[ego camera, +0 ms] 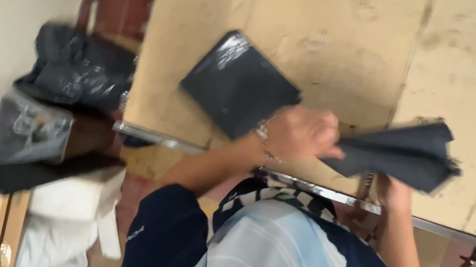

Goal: Folding plastic bags and placing them into a basket

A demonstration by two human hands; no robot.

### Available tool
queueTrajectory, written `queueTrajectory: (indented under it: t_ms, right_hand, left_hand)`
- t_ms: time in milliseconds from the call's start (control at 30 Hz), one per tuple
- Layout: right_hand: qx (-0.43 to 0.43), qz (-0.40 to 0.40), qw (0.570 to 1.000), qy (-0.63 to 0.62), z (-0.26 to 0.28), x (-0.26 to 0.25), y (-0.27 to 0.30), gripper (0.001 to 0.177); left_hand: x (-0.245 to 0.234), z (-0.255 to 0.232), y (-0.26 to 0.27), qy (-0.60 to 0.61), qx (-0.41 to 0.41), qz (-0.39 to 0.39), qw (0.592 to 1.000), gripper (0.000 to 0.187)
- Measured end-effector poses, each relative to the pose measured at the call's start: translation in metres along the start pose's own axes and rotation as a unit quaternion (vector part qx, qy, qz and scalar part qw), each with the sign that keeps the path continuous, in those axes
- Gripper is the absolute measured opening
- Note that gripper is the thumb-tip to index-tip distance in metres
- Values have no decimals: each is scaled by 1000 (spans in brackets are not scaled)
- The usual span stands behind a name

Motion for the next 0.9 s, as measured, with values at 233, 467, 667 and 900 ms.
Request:
queueTrajectory:
  t_ms: [233,467,667,900]
  right_hand:
    - [-20,213,975,63,-22,196,13,36]
    - [11,192,979,68,-29,258,13,21]
    - [15,175,979,99,9,260,33,39]
    - [-80,0,972,220,55,216,64,87]
  left_hand:
    - [-100,142,202,-193,-276,267,903,46]
    - [-50,165,299,-257,-346,263,863,50]
    - [-54,171,285,-210,-381,304,848,51]
    - [-10,196,274,51,-529,359,767,73]
Point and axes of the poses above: each hand's wrist, its own y-axis away from the middle knuckle, its own x-axis out of the palm, z = x × y, the point moved 4 cm from there along -y, towards the middle knuckle, and after that the axes turned 14 degrees about x, right-handed, at the moved point
